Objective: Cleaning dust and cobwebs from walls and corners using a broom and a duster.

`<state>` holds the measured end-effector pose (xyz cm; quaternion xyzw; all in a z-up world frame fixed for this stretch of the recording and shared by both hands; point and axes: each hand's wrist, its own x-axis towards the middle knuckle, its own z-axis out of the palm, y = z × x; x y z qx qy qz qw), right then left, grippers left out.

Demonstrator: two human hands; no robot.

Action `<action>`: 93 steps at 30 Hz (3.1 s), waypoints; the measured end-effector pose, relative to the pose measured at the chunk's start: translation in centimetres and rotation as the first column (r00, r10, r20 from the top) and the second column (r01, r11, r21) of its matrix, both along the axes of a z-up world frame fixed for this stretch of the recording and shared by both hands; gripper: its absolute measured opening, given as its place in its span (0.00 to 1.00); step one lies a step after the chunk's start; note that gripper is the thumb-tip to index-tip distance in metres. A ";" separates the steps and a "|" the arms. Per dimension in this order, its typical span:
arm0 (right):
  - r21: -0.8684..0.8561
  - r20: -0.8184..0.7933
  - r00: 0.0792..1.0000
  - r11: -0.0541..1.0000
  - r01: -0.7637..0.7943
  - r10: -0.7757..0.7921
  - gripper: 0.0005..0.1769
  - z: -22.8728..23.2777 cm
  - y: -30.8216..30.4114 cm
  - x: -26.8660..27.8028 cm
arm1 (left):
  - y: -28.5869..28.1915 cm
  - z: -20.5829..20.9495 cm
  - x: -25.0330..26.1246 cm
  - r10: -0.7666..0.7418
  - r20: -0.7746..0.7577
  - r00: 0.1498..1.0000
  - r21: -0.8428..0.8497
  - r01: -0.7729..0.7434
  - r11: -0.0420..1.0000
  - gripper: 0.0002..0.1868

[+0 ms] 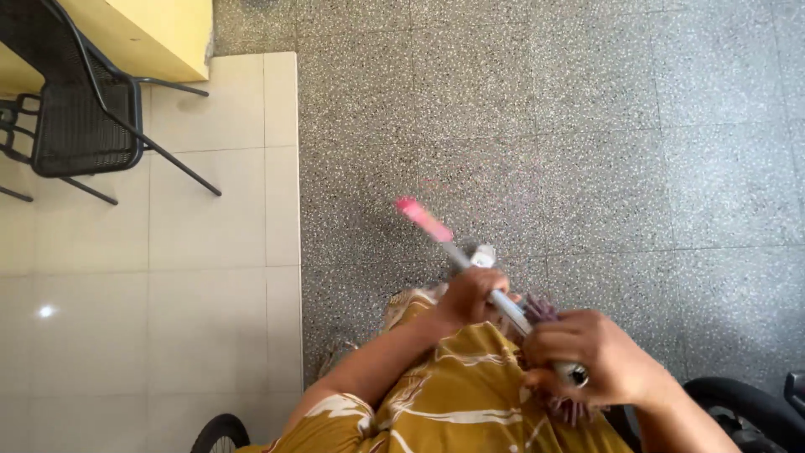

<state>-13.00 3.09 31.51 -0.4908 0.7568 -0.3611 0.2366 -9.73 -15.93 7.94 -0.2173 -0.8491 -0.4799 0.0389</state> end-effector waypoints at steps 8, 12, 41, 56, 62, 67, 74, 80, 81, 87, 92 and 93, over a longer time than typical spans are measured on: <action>0.094 0.489 0.854 0.984 0.152 -0.179 0.09 -13.5 -3.7 -4.4 | -7.1 -12.4 1.7 0.249 -0.100 0.963 -0.089 -0.258 0.962 0.07; 0.306 0.304 0.893 0.922 0.239 -0.332 0.09 -8.1 -2.1 -9.3 | 0.4 -13.1 -8.6 0.339 -0.152 0.928 -0.189 -0.364 0.912 0.14; 0.481 0.124 0.967 0.866 0.139 -0.224 0.11 -6.6 -0.4 -25.7 | 4.2 -12.3 -24.9 0.201 0.187 0.962 -0.146 -0.176 0.974 0.13; 0.057 0.185 0.958 0.971 -0.234 0.220 0.06 0.4 -9.1 -31.1 | -8.3 1.3 -24.3 0.258 0.158 0.953 0.065 -0.271 0.960 0.05; -0.070 0.463 0.851 0.967 -0.245 0.249 0.06 -13.4 -18.3 -29.6 | -21.8 -11.2 -15.8 0.464 0.306 0.831 -0.332 -0.363 0.871 0.11; 0.213 0.546 0.838 0.965 -0.151 0.011 0.11 -11.4 -20.0 -30.4 | -21.9 -9.8 -20.9 0.390 0.359 0.848 -0.378 -0.250 0.891 0.17; 0.683 0.037 0.999 0.730 -0.003 -0.031 0.11 -6.5 -22.2 -33.6 | -12.7 -9.1 -34.7 0.094 0.601 0.794 -0.005 -0.114 0.994 0.23; 0.689 -0.059 0.982 0.719 -0.089 0.178 0.14 -6.4 -26.1 -34.2 | -12.0 -19.4 -39.6 -0.225 0.529 0.818 0.494 -0.081 0.866 0.23; 0.630 -0.034 0.986 0.770 -0.106 0.164 0.17 -4.1 -26.4 -34.4 | -13.0 -16.6 -39.2 -0.148 0.508 0.848 0.317 -0.025 0.948 0.28; 0.061 0.313 0.862 0.897 -0.437 0.399 0.08 1.3 -23.9 -38.6 | -22.4 0.2 -28.7 0.153 0.439 0.886 0.003 -0.172 0.985 0.22; 0.029 0.462 0.878 0.987 -0.157 0.126 0.10 -13.0 -30.5 -35.6 | -33.3 -12.6 -22.4 0.449 0.444 0.776 -0.248 -0.375 0.893 0.18; -0.066 0.482 0.862 0.988 -0.142 0.156 0.10 -16.2 -31.6 -34.6 | -35.0 -15.1 -21.1 0.538 0.459 0.707 -0.443 -0.343 0.829 0.23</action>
